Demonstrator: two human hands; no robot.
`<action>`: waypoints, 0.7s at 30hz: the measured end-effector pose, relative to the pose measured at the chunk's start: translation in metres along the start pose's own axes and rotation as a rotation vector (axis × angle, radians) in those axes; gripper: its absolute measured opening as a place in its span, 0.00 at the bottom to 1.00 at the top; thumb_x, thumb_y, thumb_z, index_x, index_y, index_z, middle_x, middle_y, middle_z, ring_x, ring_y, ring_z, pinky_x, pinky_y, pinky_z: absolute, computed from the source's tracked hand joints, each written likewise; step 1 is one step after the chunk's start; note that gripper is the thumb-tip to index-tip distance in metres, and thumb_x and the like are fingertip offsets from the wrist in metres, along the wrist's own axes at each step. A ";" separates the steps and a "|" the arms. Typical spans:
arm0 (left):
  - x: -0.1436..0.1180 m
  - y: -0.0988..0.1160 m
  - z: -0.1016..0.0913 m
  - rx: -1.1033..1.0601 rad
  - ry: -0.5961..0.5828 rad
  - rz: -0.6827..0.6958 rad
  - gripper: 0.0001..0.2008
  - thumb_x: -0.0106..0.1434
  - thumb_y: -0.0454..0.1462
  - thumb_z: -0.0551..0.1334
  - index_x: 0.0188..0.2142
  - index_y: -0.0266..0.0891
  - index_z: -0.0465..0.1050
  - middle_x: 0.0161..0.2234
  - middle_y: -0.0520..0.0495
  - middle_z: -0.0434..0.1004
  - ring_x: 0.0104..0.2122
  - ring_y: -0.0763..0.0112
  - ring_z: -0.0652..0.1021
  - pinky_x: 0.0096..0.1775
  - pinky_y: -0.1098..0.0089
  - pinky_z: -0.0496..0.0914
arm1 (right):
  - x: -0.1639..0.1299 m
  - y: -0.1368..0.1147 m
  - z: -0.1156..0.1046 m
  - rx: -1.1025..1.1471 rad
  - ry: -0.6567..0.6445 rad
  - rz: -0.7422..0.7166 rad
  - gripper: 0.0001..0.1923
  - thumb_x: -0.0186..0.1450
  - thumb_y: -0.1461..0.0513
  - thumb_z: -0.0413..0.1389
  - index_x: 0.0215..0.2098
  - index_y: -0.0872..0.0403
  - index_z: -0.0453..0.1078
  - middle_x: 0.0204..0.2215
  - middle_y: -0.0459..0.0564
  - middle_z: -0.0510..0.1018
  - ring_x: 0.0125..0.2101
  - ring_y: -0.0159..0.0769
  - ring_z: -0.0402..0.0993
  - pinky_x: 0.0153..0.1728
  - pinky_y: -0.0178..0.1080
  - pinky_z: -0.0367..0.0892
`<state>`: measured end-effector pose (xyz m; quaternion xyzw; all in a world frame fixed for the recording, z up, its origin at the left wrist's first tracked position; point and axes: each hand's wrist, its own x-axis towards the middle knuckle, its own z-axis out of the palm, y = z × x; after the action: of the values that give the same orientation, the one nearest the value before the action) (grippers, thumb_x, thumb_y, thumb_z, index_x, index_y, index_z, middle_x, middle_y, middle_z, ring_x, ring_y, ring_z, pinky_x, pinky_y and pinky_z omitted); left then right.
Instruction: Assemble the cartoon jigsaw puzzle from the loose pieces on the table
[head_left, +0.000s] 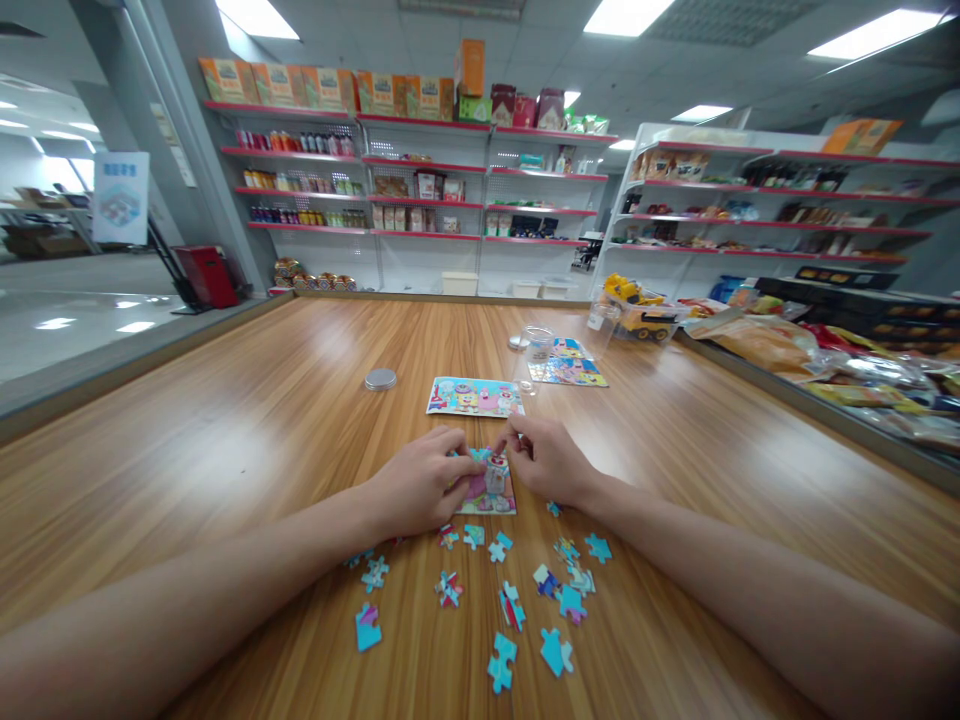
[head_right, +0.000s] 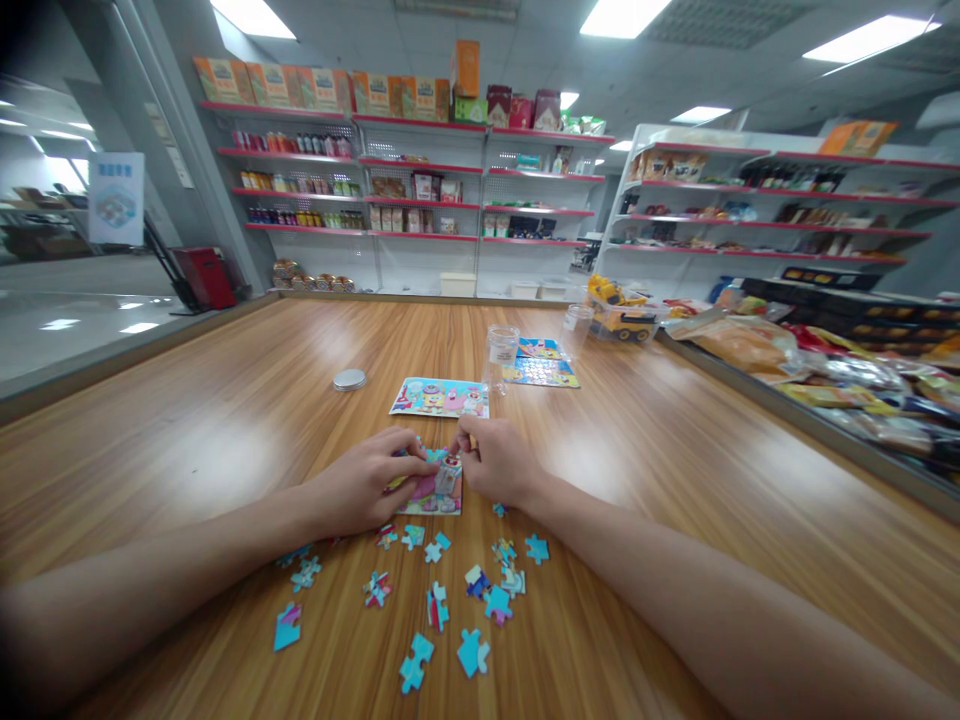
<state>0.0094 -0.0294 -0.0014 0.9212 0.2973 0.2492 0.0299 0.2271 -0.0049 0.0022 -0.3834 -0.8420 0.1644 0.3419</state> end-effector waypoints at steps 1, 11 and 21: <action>0.000 0.000 0.000 -0.001 0.003 -0.001 0.12 0.65 0.34 0.56 0.42 0.38 0.77 0.36 0.42 0.70 0.38 0.63 0.72 0.41 0.63 0.70 | 0.000 0.000 0.000 -0.003 0.010 0.010 0.10 0.52 0.73 0.49 0.26 0.54 0.65 0.23 0.45 0.75 0.21 0.29 0.63 0.24 0.32 0.55; 0.002 -0.033 -0.017 -0.079 0.295 -0.165 0.10 0.63 0.33 0.56 0.36 0.36 0.77 0.36 0.44 0.74 0.38 0.66 0.74 0.43 0.64 0.68 | 0.001 0.006 -0.004 -0.087 0.096 0.033 0.09 0.52 0.73 0.50 0.24 0.53 0.57 0.23 0.44 0.72 0.20 0.28 0.61 0.23 0.32 0.54; -0.009 -0.085 -0.025 -0.416 -0.097 -0.419 0.14 0.60 0.43 0.61 0.39 0.35 0.77 0.28 0.49 0.74 0.29 0.70 0.71 0.31 0.71 0.64 | 0.001 0.003 -0.005 -0.170 -0.031 0.077 0.06 0.53 0.69 0.54 0.28 0.55 0.63 0.25 0.45 0.70 0.25 0.30 0.64 0.26 0.32 0.55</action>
<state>-0.0539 0.0334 -0.0007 0.8246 0.4219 0.2487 0.2831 0.2318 -0.0019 0.0040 -0.4405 -0.8427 0.1114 0.2887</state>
